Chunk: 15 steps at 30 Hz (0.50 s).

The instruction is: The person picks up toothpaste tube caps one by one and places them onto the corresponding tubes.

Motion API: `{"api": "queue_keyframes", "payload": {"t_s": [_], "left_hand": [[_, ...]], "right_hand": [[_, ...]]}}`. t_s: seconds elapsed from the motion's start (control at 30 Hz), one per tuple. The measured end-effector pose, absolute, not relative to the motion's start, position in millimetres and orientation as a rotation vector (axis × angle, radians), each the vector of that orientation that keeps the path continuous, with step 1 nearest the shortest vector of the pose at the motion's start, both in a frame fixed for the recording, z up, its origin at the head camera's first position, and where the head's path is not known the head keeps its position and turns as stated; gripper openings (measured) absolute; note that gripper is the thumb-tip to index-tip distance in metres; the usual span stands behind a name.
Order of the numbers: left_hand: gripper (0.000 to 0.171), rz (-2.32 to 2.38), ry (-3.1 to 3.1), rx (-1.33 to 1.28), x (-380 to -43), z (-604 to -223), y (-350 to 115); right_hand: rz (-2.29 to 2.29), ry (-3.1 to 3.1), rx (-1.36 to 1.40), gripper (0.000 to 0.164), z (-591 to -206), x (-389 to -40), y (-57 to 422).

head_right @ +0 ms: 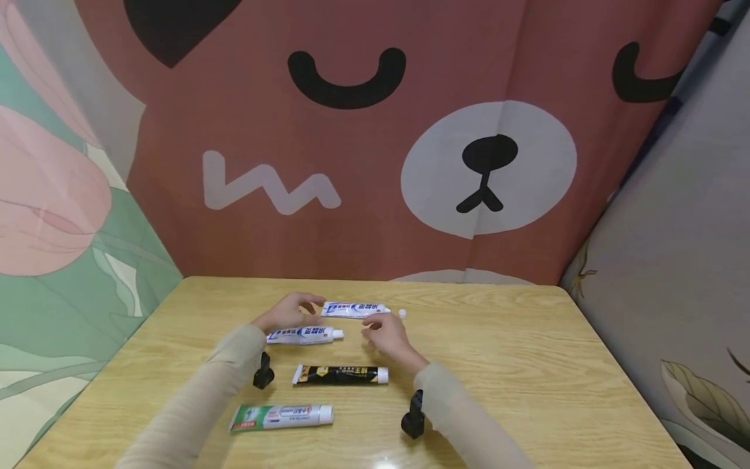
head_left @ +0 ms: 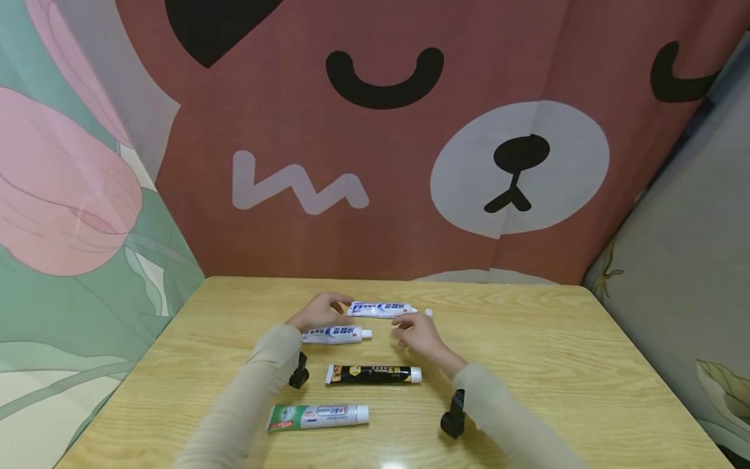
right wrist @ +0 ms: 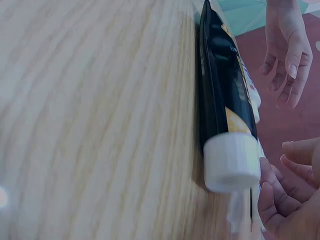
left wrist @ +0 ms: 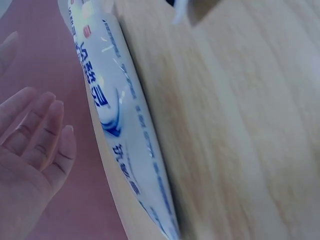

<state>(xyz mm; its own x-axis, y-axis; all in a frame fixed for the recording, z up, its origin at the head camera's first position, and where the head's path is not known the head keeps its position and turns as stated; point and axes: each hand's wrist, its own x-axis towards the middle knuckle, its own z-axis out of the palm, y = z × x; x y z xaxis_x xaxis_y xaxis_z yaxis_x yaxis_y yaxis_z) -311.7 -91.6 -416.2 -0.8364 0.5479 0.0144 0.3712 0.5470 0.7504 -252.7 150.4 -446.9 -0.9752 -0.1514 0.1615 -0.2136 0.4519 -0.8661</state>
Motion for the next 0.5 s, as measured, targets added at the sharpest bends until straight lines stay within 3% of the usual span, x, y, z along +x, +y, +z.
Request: {"api": "queue_keyframes", "payload": {"t_s": [0.5], "left_hand": [[0.061, 1.265, 2.523, 0.665, -324.9, -413.7, -70.7]], "right_hand": [[1.39, -2.651, 0.189, 0.031, -448.2, -268.6, 181.1]]}}
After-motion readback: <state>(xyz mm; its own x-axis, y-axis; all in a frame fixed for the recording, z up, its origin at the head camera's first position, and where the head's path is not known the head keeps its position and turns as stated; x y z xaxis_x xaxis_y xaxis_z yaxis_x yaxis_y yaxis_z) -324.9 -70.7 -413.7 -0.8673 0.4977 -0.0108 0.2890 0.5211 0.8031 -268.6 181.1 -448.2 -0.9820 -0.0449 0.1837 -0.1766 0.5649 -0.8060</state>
